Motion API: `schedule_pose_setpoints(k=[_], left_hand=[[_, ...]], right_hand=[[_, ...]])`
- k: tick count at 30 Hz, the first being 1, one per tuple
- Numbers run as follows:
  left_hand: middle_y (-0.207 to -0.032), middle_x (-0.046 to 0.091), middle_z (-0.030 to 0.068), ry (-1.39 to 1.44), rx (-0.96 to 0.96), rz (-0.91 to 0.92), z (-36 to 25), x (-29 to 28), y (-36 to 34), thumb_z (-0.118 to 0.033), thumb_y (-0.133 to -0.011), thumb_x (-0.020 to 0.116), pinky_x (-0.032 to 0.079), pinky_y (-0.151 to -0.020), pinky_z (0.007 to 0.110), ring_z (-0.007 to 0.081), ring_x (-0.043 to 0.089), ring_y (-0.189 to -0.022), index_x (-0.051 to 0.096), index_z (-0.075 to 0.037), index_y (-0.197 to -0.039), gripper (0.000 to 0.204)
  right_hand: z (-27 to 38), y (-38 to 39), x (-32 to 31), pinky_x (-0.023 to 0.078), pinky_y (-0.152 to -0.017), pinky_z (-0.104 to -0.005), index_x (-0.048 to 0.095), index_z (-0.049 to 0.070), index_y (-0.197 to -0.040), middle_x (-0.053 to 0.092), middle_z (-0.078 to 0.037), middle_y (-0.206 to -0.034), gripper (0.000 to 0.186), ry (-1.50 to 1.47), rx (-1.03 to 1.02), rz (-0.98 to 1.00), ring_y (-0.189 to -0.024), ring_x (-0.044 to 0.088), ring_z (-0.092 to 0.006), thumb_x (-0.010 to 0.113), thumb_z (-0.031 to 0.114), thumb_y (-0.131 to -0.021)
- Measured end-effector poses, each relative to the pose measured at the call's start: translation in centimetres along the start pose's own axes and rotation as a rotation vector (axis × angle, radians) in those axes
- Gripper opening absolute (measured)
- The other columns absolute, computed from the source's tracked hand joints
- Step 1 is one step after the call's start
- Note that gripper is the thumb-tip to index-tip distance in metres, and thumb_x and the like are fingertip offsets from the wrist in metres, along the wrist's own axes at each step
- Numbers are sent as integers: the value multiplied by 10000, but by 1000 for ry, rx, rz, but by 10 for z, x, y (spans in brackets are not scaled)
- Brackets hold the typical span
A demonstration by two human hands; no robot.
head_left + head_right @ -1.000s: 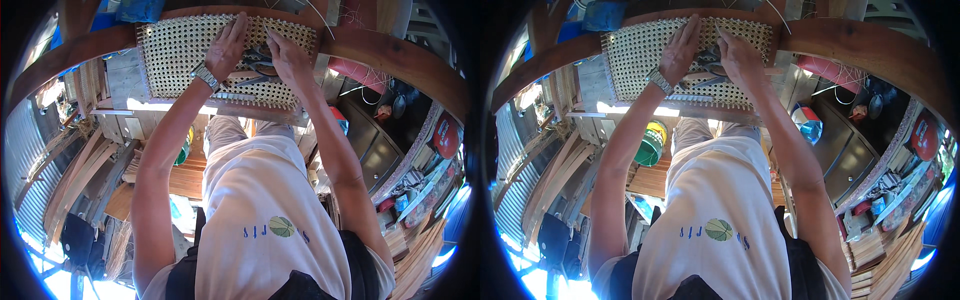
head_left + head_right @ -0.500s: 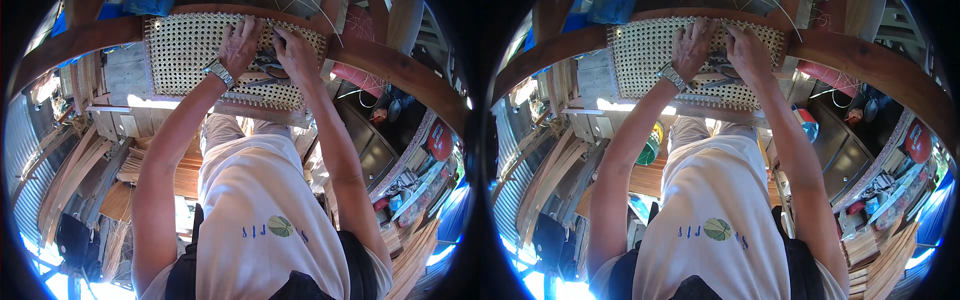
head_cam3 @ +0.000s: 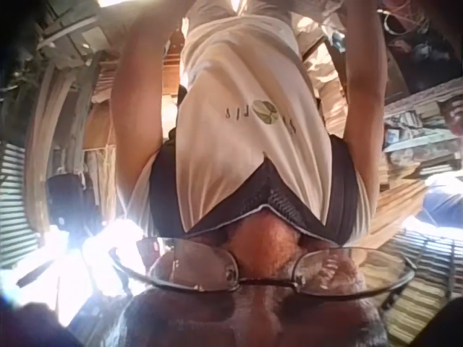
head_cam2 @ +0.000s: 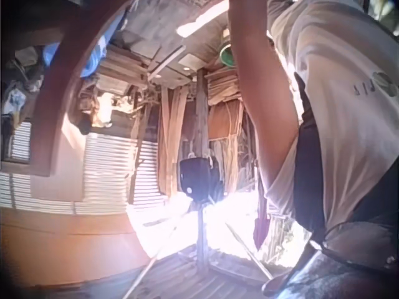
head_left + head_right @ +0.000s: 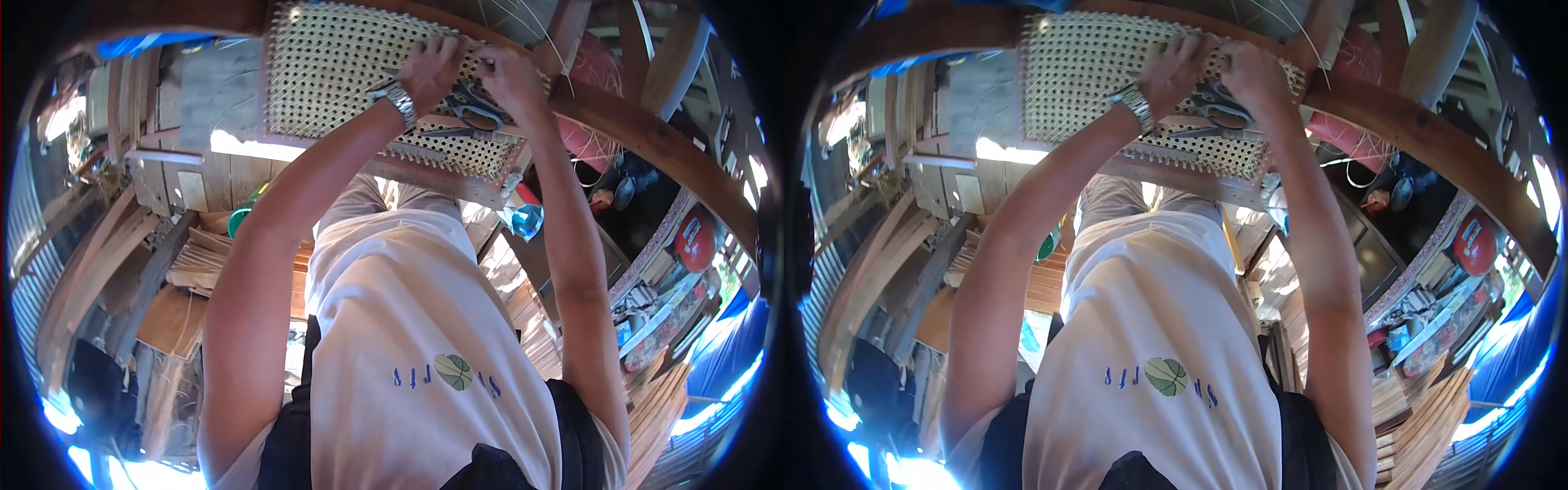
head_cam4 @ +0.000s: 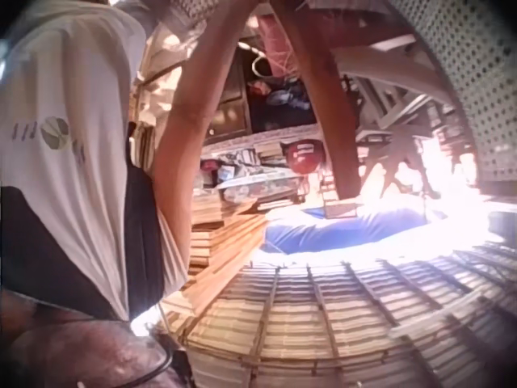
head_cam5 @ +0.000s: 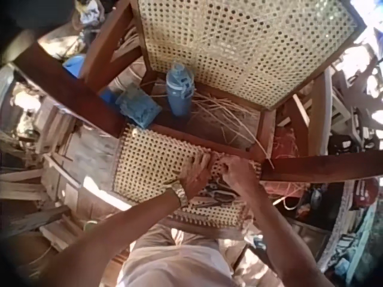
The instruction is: Weaving a rattan chair seat using strips of material.
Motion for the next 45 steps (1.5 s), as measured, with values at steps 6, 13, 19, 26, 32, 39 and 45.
schedule_pose_setpoints(k=[6, 13, 19, 26, 32, 39, 45], left_hand=[[-1164, 544, 107, 239, -163, -17, -9, 14, -4, -174, -874, 513, 453, -870, 426, 287, 563, -1065, 566, -71, -1218, 363], [-1145, 561, 105, 323, -204, 49, -30, -58, 46, -144, -805, 617, 486, -880, 406, 262, 575, -1056, 656, -90, -1092, 295], [-999, 615, 99, 716, -465, -134, -7, -79, 184, 6, -743, 587, 548, -809, 387, 265, 646, -875, 665, -98, -1118, 396], [-923, 661, 131, 344, -1040, -183, 4, -67, 420, -81, -844, 602, 519, -734, 426, 319, 648, -822, 681, -111, -1050, 222], [-869, 699, 124, 59, -1403, 23, -102, -47, 541, -177, -905, 618, 531, -741, 414, 282, 671, -807, 724, -129, -1000, 150], [-866, 702, 150, 232, -1603, -221, -131, -65, 491, -175, -847, 676, 533, -760, 388, 299, 671, -803, 748, -96, -935, 139], [-932, 683, 169, 189, -1240, -434, -14, -118, 364, -158, -849, 681, 522, -782, 414, 322, 666, -833, 716, -54, -995, 183]], right_hand=[[-29, -17, 0, 527, -818, -429, 705, 51, -1054, 685, -232, -951, 300, 7, -259, -54, -928, 663, -397, 633, 214, -813], [-13, -17, -9, 511, -769, -390, 680, -37, -1023, 692, -228, -912, 319, -8, -272, 36, -882, 683, -358, 663, 190, -798], [-18, -36, -6, 459, -535, -326, 664, -43, -990, 616, -50, -708, 224, -2, -225, 213, -566, 566, -137, 670, 131, -850], [-22, -33, 2, 483, -574, -373, 628, -24, -934, 586, -168, -688, 172, 122, -356, 194, -602, 630, -202, 637, 131, -860], [-29, -15, 14, 498, -754, -500, 602, 35, -1069, 669, -237, -944, 267, 143, -360, -40, -902, 636, -439, 597, 235, -893], [-5, 53, 7, 492, -747, -484, 605, 51, -1025, 661, -216, -931, 214, -154, -405, -298, -866, 633, -431, 596, 235, -917], [7, 117, 64, 517, -706, -473, 620, 70, -1024, 596, -178, -956, 169, -20, -556, -41, -860, 641, -387, 584, 206, -930]])
Point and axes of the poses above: each hand's wrist, its own y-axis away from the middle knuckle, its own x-axis out of the palm, z = x × y, the point moved 5 cm from there along -y, towards the middle knuckle
